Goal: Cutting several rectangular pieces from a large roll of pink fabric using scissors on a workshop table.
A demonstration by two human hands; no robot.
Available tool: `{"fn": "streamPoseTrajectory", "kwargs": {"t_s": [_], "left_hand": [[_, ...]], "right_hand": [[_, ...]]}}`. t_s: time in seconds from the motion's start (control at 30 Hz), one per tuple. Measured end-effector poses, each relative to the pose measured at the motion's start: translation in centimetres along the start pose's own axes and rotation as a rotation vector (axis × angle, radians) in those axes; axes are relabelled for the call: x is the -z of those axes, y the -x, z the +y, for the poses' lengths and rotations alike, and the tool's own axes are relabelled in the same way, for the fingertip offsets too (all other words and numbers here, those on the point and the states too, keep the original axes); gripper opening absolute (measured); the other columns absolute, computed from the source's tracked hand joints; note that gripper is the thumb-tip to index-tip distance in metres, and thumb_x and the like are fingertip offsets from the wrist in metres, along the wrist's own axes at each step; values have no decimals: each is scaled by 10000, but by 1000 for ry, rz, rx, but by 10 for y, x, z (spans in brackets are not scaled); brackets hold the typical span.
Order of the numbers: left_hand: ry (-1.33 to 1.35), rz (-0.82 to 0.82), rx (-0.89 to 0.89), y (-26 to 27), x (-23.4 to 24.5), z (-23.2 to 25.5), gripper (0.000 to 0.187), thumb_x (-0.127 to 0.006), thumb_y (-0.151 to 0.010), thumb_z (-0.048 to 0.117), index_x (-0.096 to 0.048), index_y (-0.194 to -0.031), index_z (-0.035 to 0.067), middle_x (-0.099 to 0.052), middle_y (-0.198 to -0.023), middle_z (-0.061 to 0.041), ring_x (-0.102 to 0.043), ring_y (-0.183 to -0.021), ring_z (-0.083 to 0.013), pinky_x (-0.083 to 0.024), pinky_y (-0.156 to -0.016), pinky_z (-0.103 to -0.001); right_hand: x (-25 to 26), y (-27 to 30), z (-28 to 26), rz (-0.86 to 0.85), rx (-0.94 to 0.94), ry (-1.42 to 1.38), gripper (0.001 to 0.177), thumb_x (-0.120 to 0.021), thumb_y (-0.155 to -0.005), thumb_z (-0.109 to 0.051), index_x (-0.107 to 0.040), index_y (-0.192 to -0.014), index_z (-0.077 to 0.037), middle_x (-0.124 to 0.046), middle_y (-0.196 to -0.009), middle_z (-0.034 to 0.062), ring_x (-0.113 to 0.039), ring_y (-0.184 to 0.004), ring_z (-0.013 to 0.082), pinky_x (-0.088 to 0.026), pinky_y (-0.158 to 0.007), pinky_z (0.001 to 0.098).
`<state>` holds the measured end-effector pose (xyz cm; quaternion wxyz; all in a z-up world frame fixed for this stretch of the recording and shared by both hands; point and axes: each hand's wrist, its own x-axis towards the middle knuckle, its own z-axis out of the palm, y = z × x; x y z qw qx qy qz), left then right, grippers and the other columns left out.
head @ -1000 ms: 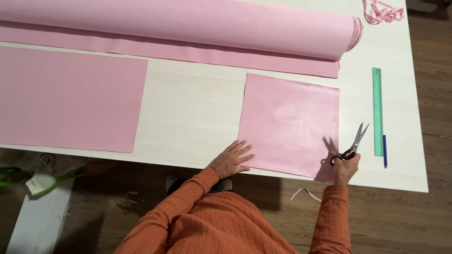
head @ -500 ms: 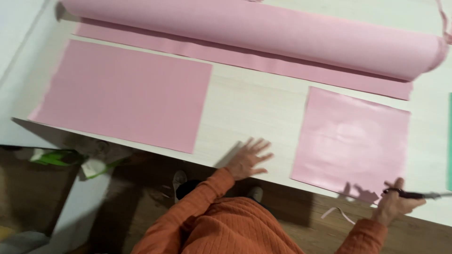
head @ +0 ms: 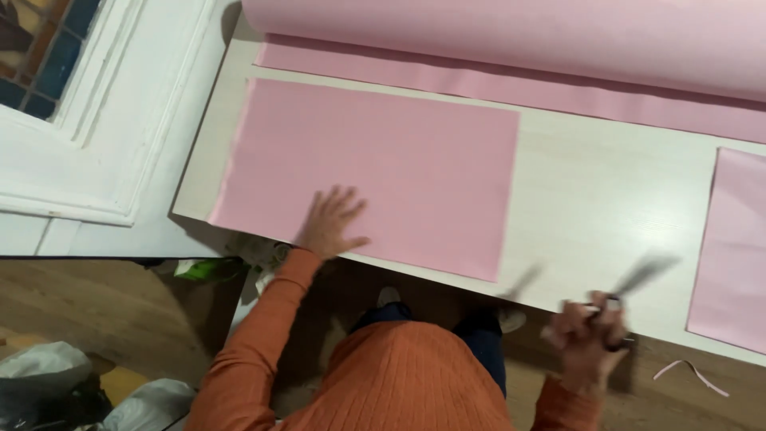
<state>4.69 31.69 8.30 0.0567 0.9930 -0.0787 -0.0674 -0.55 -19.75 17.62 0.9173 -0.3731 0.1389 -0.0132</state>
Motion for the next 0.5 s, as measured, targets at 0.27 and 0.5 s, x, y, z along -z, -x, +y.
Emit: {"fn": "streamPoseTrajectory", "kwargs": {"t_s": [0.27, 0.5], "left_hand": [[20, 230, -317, -43, -20, 131, 923, -269, -959, 846, -385, -1629, 222, -216, -1748, -102, -121, -1604, -374, -83, -1262, -689], [358, 280, -312, -55, -48, 132, 650, -613, -1031, 412, -398, -1627, 265, -142, -1767, -71, -46, -1640, -315, -3, -1330, -605]], "right_hand": [[-35, 75, 142, -663, -712, 279, 724, -375, -932, -800, -374, -1178, -119, -649, -629, 139, -446, -412, 157, -304, -393, 265], [-23, 103, 176, -415, -929, 666, 752, -379, -946, -686, -503, -1363, -72, -560, -592, 46, -338, -456, 106, -202, -467, 260]]}}
